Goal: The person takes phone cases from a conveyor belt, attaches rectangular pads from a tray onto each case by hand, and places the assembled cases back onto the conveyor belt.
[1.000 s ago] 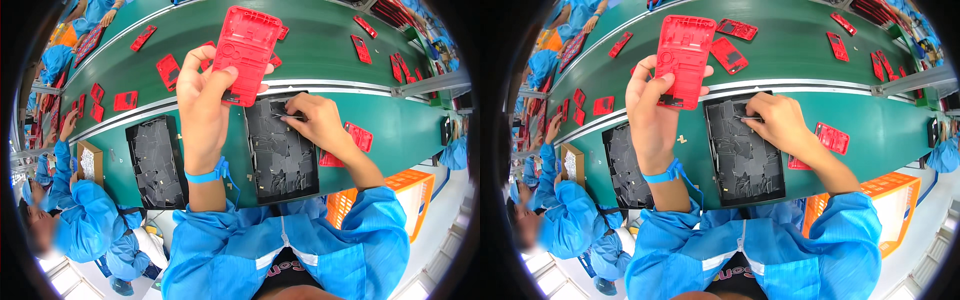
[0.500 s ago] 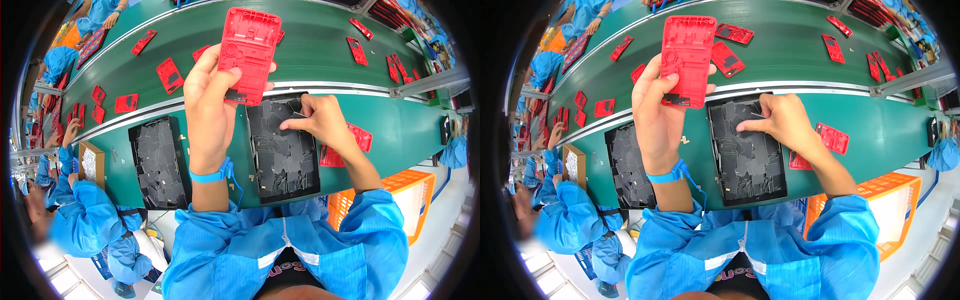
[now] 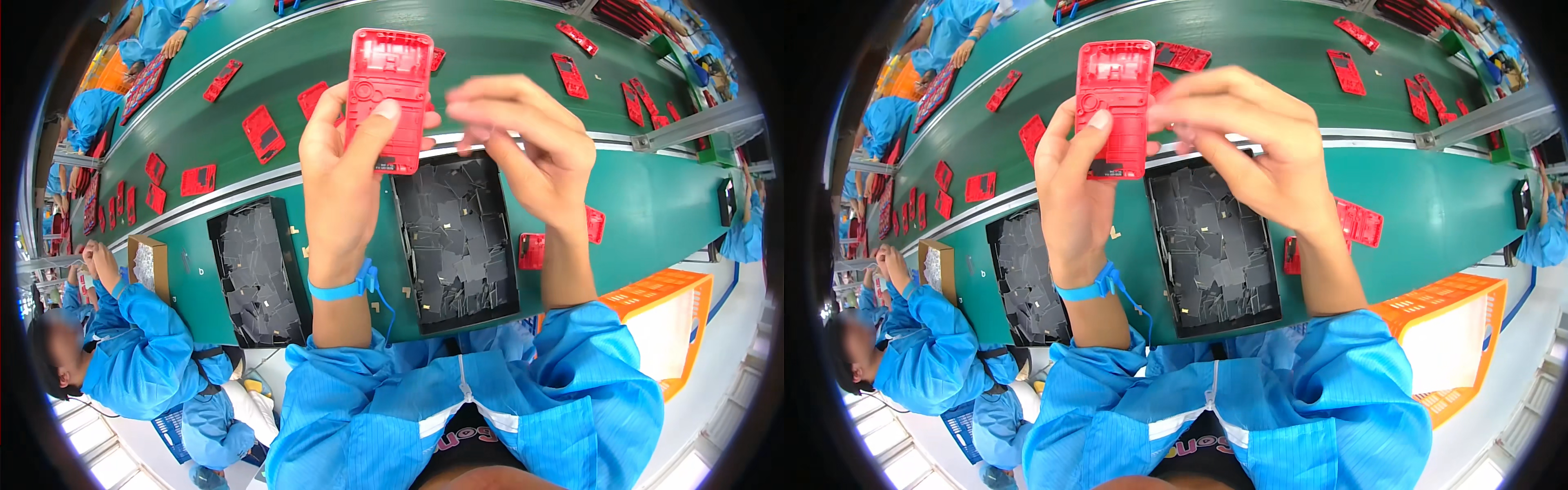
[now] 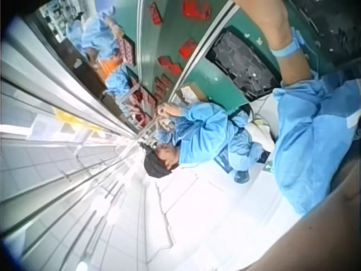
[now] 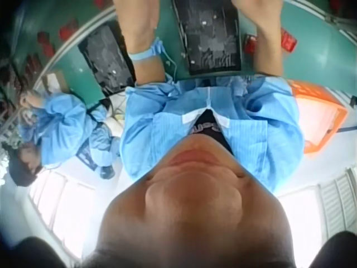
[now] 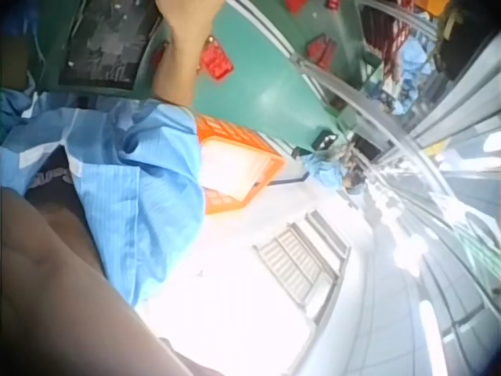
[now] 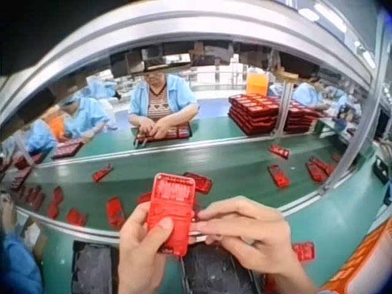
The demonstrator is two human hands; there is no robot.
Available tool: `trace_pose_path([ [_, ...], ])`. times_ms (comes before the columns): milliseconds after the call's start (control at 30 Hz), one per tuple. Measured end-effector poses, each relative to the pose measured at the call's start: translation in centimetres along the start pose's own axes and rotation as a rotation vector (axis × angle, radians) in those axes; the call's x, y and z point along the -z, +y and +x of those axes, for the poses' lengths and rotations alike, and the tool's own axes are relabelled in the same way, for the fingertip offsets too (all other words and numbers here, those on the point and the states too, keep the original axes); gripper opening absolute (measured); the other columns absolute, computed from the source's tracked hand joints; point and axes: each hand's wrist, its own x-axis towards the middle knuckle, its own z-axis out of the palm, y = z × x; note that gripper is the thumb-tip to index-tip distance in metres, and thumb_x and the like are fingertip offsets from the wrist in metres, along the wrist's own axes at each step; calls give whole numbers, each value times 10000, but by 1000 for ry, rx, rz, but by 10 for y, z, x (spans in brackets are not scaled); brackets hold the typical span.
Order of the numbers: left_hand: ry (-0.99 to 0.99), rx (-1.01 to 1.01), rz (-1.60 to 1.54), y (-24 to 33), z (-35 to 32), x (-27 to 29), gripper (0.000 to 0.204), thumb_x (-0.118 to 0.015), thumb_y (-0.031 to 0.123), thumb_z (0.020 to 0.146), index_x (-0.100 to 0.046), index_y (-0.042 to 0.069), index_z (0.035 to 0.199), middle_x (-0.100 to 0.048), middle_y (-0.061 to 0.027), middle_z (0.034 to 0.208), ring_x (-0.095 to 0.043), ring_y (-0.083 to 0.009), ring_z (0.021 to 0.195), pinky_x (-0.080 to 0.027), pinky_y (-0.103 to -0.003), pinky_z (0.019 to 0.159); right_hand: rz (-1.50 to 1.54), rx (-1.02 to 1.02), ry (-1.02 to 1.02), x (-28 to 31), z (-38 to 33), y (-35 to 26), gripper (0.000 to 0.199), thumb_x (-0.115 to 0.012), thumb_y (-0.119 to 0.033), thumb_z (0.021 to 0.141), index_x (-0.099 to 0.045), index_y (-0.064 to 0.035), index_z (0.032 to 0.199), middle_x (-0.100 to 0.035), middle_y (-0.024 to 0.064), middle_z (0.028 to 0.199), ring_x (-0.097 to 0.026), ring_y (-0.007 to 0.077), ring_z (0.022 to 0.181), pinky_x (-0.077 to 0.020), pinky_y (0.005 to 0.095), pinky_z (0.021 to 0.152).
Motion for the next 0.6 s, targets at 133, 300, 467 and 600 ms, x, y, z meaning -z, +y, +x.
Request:
trace_pose_path([
  [133, -50, 1, -21, -2, -3, 0, 416, -741, 60, 924, -543, -61, 1270, -732, -152, 1068, -740, -190, 902, -626, -321, 785, 29, 74, -45, -9, -1, 4, 386, -651, 121, 729, -810, -67, 1027, -582, 144, 1360, -557, 140, 806, -485, 296, 715],
  [300, -83, 23, -84, 0, -3, 0, 497, -779, -38, 843, -559, -55, 1287, -733, -138, 1072, -731, -176, 920, -602, -302, 806, 139, 92, -27, -13, -2, 10, 403, -634, 122, 707, -829, -105, 976, -546, 140, 1399, -430, 122, 717, -424, 266, 710],
  [467, 25, -76, -73, -8, -2, 2, 450, -756, -71, 846, -589, -30, 1261, -723, -121, 1102, -715, -158, 932, -588, -285, 804, 325, -85, 188, -28, -4, 2, 315, -674, 63, 869, -717, 8, 1177, -592, 174, 1273, -639, 116, 866, -504, 269, 774],
  [600, 84, -179, 90, -13, -1, -8, 418, -744, -83, 860, -589, -23, 1244, -728, -111, 1069, -717, -154, 926, -585, -278, 789, 428, -323, 151, -30, -13, 10, 262, -743, 47, 888, -643, 15, 1128, -685, 77, 1044, -642, 81, 834, -516, 235, 749],
])
